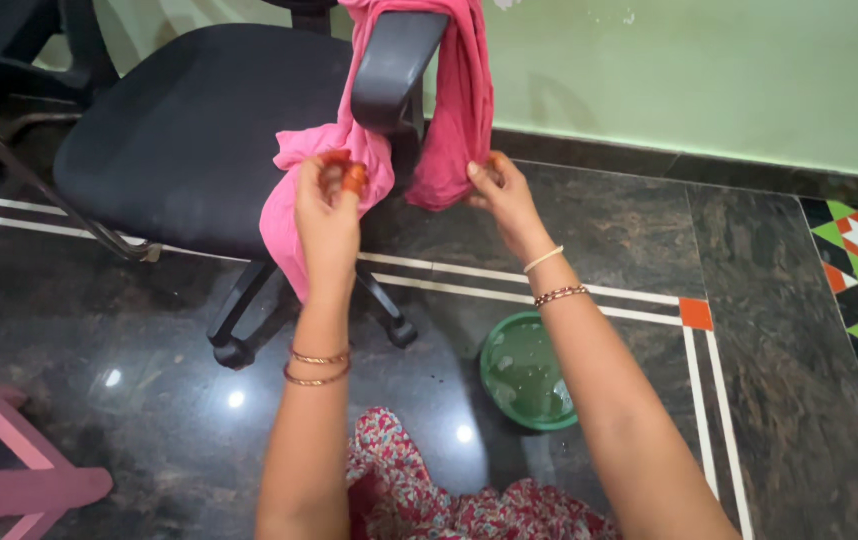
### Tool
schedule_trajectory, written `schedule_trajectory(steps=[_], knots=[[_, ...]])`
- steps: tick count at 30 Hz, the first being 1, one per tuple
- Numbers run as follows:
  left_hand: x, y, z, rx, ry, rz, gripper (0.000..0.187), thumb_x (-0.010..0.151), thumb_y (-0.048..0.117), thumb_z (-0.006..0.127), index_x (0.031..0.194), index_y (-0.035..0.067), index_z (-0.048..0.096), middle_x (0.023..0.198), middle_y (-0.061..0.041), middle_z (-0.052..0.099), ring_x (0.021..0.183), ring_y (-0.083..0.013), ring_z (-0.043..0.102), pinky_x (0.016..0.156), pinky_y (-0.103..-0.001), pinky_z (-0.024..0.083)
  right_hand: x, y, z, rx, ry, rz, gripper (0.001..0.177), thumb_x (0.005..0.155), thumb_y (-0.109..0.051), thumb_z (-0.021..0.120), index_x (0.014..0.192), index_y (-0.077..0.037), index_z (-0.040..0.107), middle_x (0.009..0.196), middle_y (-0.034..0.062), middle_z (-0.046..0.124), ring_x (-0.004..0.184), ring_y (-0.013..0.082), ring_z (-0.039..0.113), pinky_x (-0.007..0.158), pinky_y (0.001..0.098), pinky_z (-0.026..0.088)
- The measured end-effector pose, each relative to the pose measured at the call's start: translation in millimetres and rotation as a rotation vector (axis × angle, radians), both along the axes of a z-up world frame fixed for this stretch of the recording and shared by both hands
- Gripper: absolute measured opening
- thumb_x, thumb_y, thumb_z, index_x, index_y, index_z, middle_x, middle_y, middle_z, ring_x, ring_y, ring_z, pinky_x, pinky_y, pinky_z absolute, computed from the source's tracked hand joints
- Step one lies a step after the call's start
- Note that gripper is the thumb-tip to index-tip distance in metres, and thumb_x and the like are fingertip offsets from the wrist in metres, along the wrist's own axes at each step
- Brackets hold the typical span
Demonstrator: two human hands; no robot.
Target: The person wipes a black office chair with a pink cloth, cleaning the seat and backrest. They then dip the cloth into a green bowl of water, wring it out, and hang it on the chair.
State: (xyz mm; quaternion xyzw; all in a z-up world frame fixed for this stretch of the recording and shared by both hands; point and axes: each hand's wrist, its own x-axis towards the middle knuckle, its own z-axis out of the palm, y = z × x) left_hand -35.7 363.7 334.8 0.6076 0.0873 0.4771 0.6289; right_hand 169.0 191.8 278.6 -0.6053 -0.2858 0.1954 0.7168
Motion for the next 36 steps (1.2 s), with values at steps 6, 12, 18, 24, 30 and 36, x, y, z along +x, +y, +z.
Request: schedule_trajectory(steps=[6, 12, 18, 24, 30, 36], knots=[[-32, -31, -19, 0.425, 0.545, 0.428, 0.035, 0.087, 0.015, 0.078, 0.119, 0.005, 0.065, 0.115, -0.013, 0.068, 0.105, -0.0298, 0.066, 0.086, -0.041, 0.052, -38, -6, -78, -0.174, 0.096, -0.115, 0.029, 0.1, -0.022, 0.066, 0.121, -0.002, 0.066, 0.102, 0.0074, 0.072, 0.086, 0.0149, 0.067, 0.074, 0.0318, 0.052], [-54, -24, -14, 0.811, 0.862, 0.893, 0.054, 0.066, 0.027, 0.083, 0.116, 0.009, 0.073, 0.12, -0.019, 0.061, 0.113, -0.0438, 0.052, 0.085, -0.059, 0.044, -121, 11, -87, -0.169, -0.316, 0.122, 0.031, 0.098, -0.022, 0.07, 0.123, -0.004, 0.066, 0.112, 0.0073, 0.073, 0.103, 0.0156, 0.069, 0.089, 0.0334, 0.057], [-78, 3, -15, 0.608, 0.763, 0.47, 0.026, 0.09, 0.031, 0.079, 0.109, 0.015, 0.077, 0.114, -0.01, 0.063, 0.11, -0.0367, 0.056, 0.093, -0.051, 0.046, -169, 25, -50, 0.17, 0.282, 0.364, 0.038, 0.109, -0.032, 0.055, 0.132, -0.003, 0.062, 0.126, 0.0076, 0.07, 0.12, 0.0194, 0.065, 0.102, 0.0375, 0.053], [-91, 4, 1, 0.691, 0.326, 0.152, 0.025, 0.095, 0.032, 0.077, 0.104, 0.008, 0.075, 0.134, -0.017, 0.059, 0.127, -0.0379, 0.053, 0.106, -0.045, 0.043, -199, 38, 24, 0.546, 0.547, 0.432, 0.047, 0.096, -0.027, 0.052, 0.141, -0.025, 0.041, 0.133, -0.0003, 0.062, 0.119, 0.0214, 0.063, 0.092, 0.0487, 0.058], [-58, -17, 8, 0.021, -0.12, -0.185, 0.061, 0.1, 0.034, 0.072, 0.142, 0.007, 0.039, 0.151, -0.01, 0.04, 0.147, -0.0227, 0.033, 0.119, -0.037, 0.034, -192, 47, 39, 0.635, 0.422, 0.442, 0.039, 0.112, -0.016, 0.054, 0.15, -0.008, 0.046, 0.141, 0.0068, 0.061, 0.127, 0.0179, 0.062, 0.109, 0.0363, 0.056], [-32, -41, -5, -0.074, -0.044, -0.166, 0.038, 0.102, 0.028, 0.069, 0.127, 0.001, 0.061, 0.12, -0.01, 0.067, 0.112, -0.0141, 0.062, 0.099, -0.03, 0.05, -156, 72, -5, 0.547, 0.292, 0.301, 0.031, 0.125, -0.023, 0.053, 0.116, 0.003, 0.065, 0.104, 0.0108, 0.068, 0.08, 0.0146, 0.065, 0.061, 0.0289, 0.051]])
